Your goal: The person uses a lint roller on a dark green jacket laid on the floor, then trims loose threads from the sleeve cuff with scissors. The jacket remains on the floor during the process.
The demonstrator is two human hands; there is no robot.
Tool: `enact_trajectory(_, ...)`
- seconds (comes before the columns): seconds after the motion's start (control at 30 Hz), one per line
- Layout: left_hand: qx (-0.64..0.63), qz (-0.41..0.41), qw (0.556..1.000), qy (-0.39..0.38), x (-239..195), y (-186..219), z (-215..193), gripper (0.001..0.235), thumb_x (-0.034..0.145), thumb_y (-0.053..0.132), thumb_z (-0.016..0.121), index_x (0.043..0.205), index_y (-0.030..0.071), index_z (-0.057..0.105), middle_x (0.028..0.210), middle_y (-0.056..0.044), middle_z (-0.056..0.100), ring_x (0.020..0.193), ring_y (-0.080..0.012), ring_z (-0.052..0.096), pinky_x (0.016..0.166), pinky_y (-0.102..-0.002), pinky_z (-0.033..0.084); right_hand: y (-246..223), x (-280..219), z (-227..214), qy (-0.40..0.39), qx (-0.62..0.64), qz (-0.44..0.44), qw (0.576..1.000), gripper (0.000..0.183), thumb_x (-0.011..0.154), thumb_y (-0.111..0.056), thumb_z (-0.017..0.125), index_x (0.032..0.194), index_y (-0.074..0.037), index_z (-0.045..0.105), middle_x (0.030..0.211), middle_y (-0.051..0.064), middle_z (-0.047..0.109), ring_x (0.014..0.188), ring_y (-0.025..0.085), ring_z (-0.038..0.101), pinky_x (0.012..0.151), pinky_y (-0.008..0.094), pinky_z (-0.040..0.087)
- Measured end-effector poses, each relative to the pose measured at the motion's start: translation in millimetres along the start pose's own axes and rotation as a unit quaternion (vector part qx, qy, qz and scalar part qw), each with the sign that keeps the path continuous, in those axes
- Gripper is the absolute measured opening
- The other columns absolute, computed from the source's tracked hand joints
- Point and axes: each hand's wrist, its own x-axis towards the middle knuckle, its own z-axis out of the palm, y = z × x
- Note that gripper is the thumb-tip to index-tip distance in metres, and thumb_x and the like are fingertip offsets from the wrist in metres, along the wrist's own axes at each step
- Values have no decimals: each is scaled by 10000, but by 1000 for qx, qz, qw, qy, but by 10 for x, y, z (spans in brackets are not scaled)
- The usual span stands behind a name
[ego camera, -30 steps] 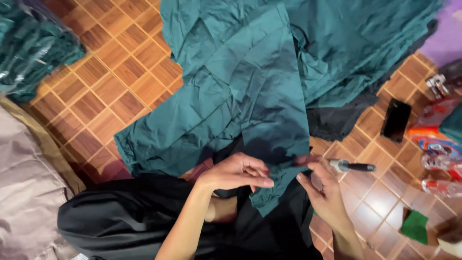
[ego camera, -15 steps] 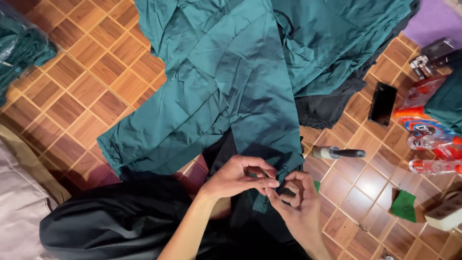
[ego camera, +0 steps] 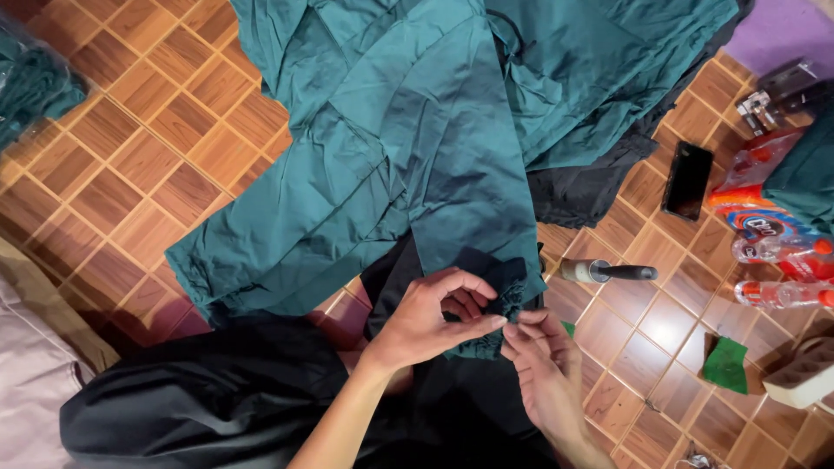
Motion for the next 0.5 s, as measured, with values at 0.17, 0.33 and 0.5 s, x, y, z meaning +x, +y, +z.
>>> enact_trajectory(0.17,117,-30,992,20,-15,-19,102,586,691,482,879,1097,145,623,1053,-3,627,823,-102,610,783,-246,555,93,68,-52,-57,84,-38,994,134,1015,-7,540,1043,-49,664,1001,74,714,936,177,721,837,405,608)
enact_trajectory(0.33,105,-76,991,-4,-44,108,6,322,791,213,769,1055,73,651,939,-13,700,782,-100,680,745,-240,598,95,26,125,27,67,-28,997,115,920,10,678,1018,-49,689,963,30,636,803,126,630,745,343,588)
enact_trajectory(0.5,147,-90,985,-9,-89,97,-95,102,878,138,674,905,73,747,731,3,769,690,-31,707,672,-226,523,112,-65,163,64,-147,-100,982,219,932,-168,706,1084,-14,672,829,37,602,817,98,593,795,376,654)
